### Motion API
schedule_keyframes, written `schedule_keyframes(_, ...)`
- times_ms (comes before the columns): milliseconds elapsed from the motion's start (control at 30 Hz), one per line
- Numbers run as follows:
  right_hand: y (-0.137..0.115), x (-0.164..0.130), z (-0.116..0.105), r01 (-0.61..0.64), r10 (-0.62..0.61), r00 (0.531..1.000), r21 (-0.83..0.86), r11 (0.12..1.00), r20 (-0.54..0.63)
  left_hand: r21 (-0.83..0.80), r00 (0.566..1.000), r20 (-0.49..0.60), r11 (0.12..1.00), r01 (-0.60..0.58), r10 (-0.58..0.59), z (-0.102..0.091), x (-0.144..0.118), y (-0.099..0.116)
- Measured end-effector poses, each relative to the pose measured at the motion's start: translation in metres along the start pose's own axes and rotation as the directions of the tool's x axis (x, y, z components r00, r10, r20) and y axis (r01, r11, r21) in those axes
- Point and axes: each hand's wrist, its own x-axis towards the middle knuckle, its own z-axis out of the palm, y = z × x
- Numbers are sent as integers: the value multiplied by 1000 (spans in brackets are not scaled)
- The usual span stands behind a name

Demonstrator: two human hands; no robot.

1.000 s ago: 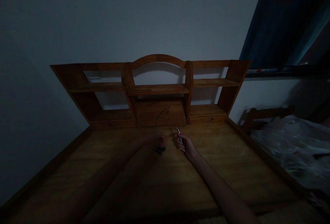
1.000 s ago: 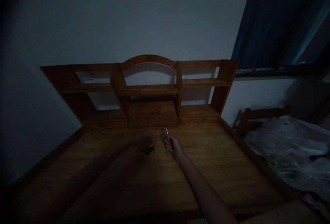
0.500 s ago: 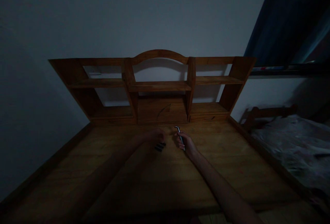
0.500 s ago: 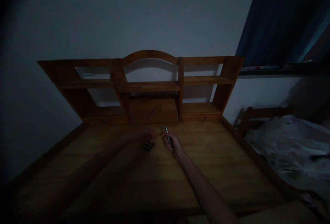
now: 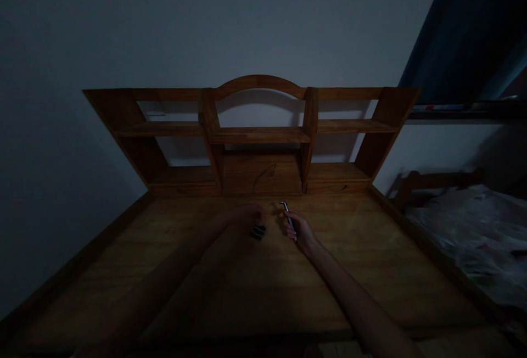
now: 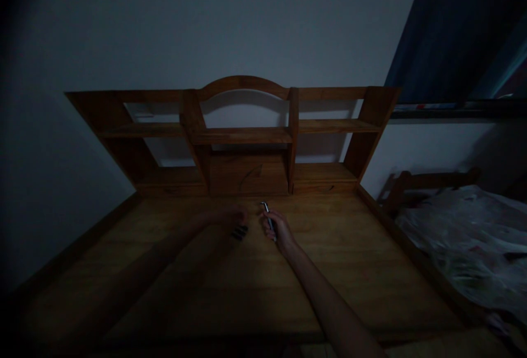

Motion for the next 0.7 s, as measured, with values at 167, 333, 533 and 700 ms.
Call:
schedule_keyframes(167,-1,1,0,-2,2,1000,-14,1000,2,-9,1000,-4,1000,-11,11,2,1,3)
schedule_keyframes(333,-1,1,-1,-10,10,1000,-31,999,-4,-2,1000,-4,1000,-3,3,7,5,-1)
schedule_keyframes(533,0,0,-1,10,-10,1000,-26,1000,-10,-4,1000,-20,1000,-2,1,11,11,-16)
schedule_keyframes(700,1,1,-2,-1,1,1000,-22,1000,-6,-23,999,-36,1000,15,-16,10,12,-26)
